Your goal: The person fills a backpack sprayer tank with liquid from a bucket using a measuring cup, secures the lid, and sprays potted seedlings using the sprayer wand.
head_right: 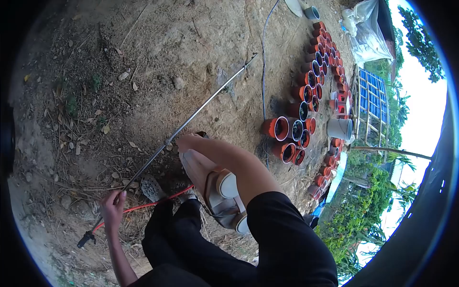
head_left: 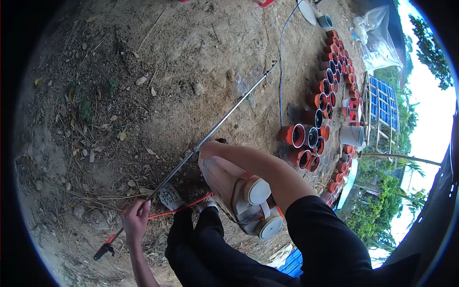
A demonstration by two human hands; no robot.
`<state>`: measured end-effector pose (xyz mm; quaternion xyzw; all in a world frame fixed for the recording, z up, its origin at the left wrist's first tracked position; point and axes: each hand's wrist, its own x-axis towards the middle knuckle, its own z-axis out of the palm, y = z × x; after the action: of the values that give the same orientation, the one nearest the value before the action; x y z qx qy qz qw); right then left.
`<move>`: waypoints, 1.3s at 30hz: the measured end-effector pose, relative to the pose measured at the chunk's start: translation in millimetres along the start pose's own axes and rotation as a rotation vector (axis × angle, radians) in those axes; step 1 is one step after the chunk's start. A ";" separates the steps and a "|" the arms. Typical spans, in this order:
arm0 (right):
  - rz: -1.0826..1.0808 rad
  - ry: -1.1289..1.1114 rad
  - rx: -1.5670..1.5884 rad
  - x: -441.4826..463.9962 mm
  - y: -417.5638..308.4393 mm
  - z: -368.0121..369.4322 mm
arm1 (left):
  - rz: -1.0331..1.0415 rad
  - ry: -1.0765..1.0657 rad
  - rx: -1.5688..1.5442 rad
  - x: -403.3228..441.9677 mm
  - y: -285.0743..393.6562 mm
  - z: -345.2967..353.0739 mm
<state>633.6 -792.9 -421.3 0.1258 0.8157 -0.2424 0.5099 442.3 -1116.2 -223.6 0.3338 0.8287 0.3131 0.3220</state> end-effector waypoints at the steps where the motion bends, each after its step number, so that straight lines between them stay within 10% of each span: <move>1: -0.031 0.057 0.023 -3.0 -10.9 -0.2 | -0.013 -0.007 -0.012 -6.5 8.5 -3.6; 8: -0.231 0.705 0.729 -192.6 -104.4 -32.2 | -0.086 -0.127 -0.100 -68.1 62.9 -17.0; 11: 0.051 0.871 0.865 -269.2 -123.8 -0.2 | -0.087 -0.118 -0.146 -96.5 77.3 -11.4; 13: 0.125 1.368 0.595 -319.9 -142.9 27.2 | -0.101 -0.176 -0.111 -111.4 102.4 -16.8; 20: 0.839 1.301 0.766 -350.9 -172.9 136.5 | -0.124 -0.150 -0.080 -133.4 119.4 -22.1; 39: 0.678 0.894 1.377 -353.6 -120.5 154.9 | -0.011 -0.225 0.016 -147.1 117.3 -41.7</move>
<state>857.0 -961.7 -129.5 0.7223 0.5308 -0.4433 -0.0008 536.4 -1171.8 -64.8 0.3649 0.7917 0.2652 0.4119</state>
